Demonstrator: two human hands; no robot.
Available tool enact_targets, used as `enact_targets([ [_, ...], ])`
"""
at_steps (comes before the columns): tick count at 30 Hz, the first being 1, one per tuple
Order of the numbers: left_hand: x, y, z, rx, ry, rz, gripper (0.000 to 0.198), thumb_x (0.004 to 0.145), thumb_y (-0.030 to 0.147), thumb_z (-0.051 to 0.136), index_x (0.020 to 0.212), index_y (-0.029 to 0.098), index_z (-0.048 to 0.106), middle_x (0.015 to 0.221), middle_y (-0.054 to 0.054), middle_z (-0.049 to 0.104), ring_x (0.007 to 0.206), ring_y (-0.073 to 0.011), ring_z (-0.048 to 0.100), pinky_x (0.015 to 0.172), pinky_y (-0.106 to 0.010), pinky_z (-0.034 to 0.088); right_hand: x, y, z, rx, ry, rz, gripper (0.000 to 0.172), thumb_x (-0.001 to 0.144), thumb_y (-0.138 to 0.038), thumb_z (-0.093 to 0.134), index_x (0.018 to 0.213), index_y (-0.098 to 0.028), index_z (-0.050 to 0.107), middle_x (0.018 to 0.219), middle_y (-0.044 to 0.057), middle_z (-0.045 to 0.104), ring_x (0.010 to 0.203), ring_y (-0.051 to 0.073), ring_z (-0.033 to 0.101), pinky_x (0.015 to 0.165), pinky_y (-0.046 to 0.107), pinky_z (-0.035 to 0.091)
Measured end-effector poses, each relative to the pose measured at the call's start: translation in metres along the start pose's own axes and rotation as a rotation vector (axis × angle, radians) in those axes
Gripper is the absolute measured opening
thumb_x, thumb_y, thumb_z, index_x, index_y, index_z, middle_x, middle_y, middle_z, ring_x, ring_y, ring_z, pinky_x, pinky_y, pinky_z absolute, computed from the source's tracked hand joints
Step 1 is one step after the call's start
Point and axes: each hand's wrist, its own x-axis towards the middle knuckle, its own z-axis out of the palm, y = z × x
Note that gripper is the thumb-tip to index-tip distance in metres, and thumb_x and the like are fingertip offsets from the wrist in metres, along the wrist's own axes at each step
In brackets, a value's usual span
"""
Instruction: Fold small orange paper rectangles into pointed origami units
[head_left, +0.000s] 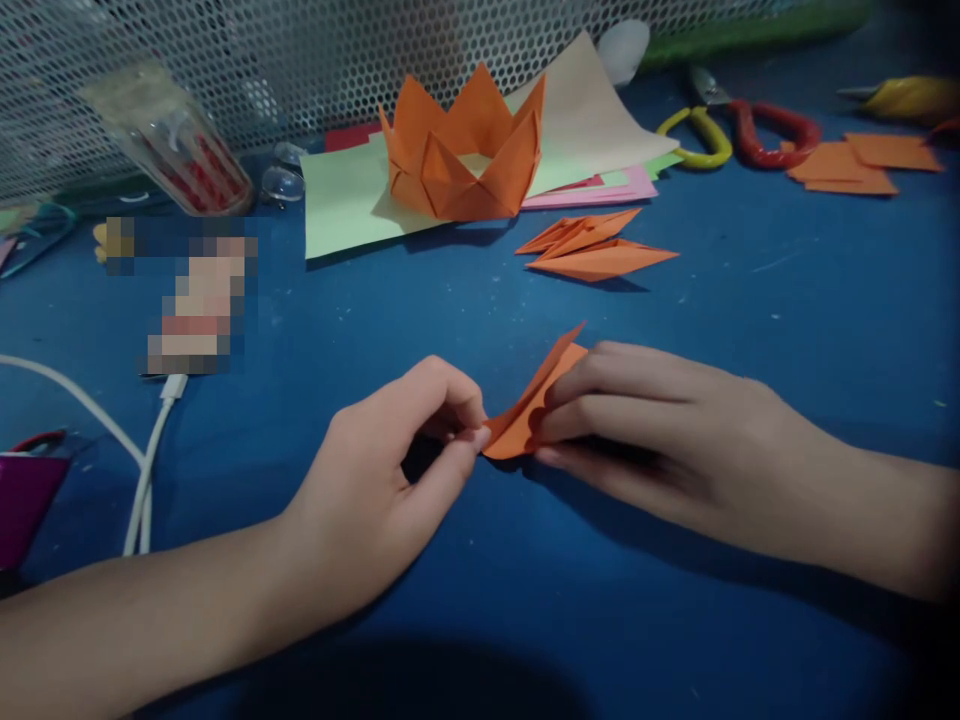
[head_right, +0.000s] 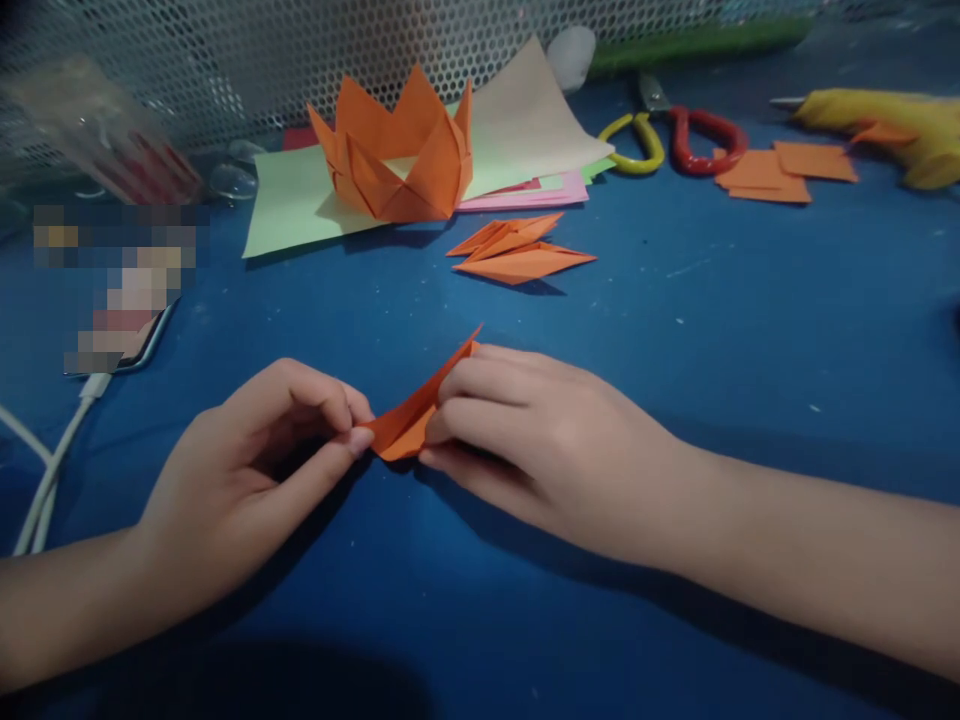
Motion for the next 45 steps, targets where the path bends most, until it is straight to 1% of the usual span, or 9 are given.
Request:
enact_targets([
  [8,-0.008,-0.009,0.003,0.284,0.007,0.278,0.041,0.108,-0.002,0.052,0.114,0.023,0.084,0.115,-0.002,0.08,0.094,-0.0137,0.075,0.086,-0.023,0.059,0.001,-0.012,0.013,0.174,0.13,0.276,0.023,0.111,-0.02,0.063,0.089,-0.026,0.067,0.086,0.002,0.073,0.08,0.02,0.07,0.065,0.032,0.053],
  [14,-0.009,-0.004,0.0,0.628,-0.035,0.452,0.039,0.118,0.009,0.048,0.117,0.017,0.087,0.103,-0.009,0.084,0.088,-0.0251,0.066,0.073,-0.04,0.05,0.009,-0.016,0.005,0.104,0.045,0.314,0.028,0.11,-0.023,0.062,0.083,-0.025,0.065,0.082,0.005,0.073,0.075,0.022,0.07,0.063,0.035,0.055],
  [25,-0.012,0.006,0.0,0.783,-0.07,0.534,0.041,0.12,0.006,0.047,0.112,0.006,0.088,0.099,-0.01,0.088,0.087,-0.0279,0.071,0.071,-0.041,0.054,0.007,-0.012,0.007,0.063,0.043,0.311,0.028,0.107,-0.025,0.065,0.08,-0.027,0.058,0.077,0.002,0.066,0.071,0.022,0.067,0.06,0.033,0.051],
  [29,-0.013,0.005,0.0,0.772,-0.083,0.552,0.037,0.118,0.004,0.049,0.114,0.003,0.086,0.096,-0.013,0.086,0.083,-0.0297,0.071,0.068,-0.042,0.059,0.0,-0.014,0.015,-0.076,0.133,0.314,0.016,0.111,-0.041,0.07,0.101,-0.027,0.066,0.107,0.011,0.071,0.105,0.034,0.074,0.084,0.047,0.063],
  [31,-0.013,0.005,-0.001,0.757,-0.103,0.557,0.036,0.117,0.003,0.049,0.115,0.001,0.085,0.098,-0.014,0.086,0.084,-0.0302,0.072,0.07,-0.043,0.063,-0.003,-0.015,0.018,-0.182,0.205,0.319,0.025,0.113,-0.044,0.066,0.132,-0.027,0.066,0.144,0.022,0.067,0.141,0.044,0.065,0.108,0.062,0.058],
  [33,-0.014,0.005,-0.002,0.748,-0.106,0.557,0.035,0.116,0.002,0.049,0.116,0.0,0.084,0.101,-0.016,0.086,0.085,-0.0306,0.073,0.072,-0.043,0.065,-0.002,-0.015,0.017,-0.213,0.202,0.285,0.034,0.117,-0.039,0.062,0.149,-0.029,0.06,0.16,0.022,0.064,0.153,0.046,0.059,0.114,0.065,0.052],
  [37,-0.013,0.005,-0.003,0.778,-0.127,0.53,0.035,0.114,0.003,0.048,0.116,0.0,0.083,0.102,-0.018,0.084,0.085,-0.0309,0.072,0.074,-0.043,0.067,0.003,-0.013,0.005,-0.222,0.089,0.134,0.008,0.118,-0.027,0.063,0.121,-0.029,0.07,0.106,0.006,0.085,0.097,0.031,0.081,0.08,0.048,0.053],
  [39,-0.013,0.005,-0.001,0.81,-0.149,0.489,0.038,0.114,0.007,0.044,0.12,0.001,0.081,0.105,-0.019,0.083,0.087,-0.031,0.071,0.075,-0.043,0.066,0.004,-0.014,0.001,-0.269,0.086,0.081,0.016,0.119,-0.022,0.06,0.108,-0.028,0.071,0.091,0.001,0.083,0.08,0.025,0.079,0.071,0.044,0.05],
  [45,-0.014,-0.004,0.006,0.733,-0.114,0.501,0.045,0.119,0.013,0.035,0.131,0.002,0.076,0.121,-0.022,0.081,0.1,-0.0321,0.071,0.085,-0.045,0.064,-0.002,-0.026,0.003,-0.137,0.109,0.236,0.026,0.121,-0.025,0.055,0.126,-0.028,0.081,0.103,0.003,0.09,0.079,0.022,0.085,0.061,0.033,0.059],
])
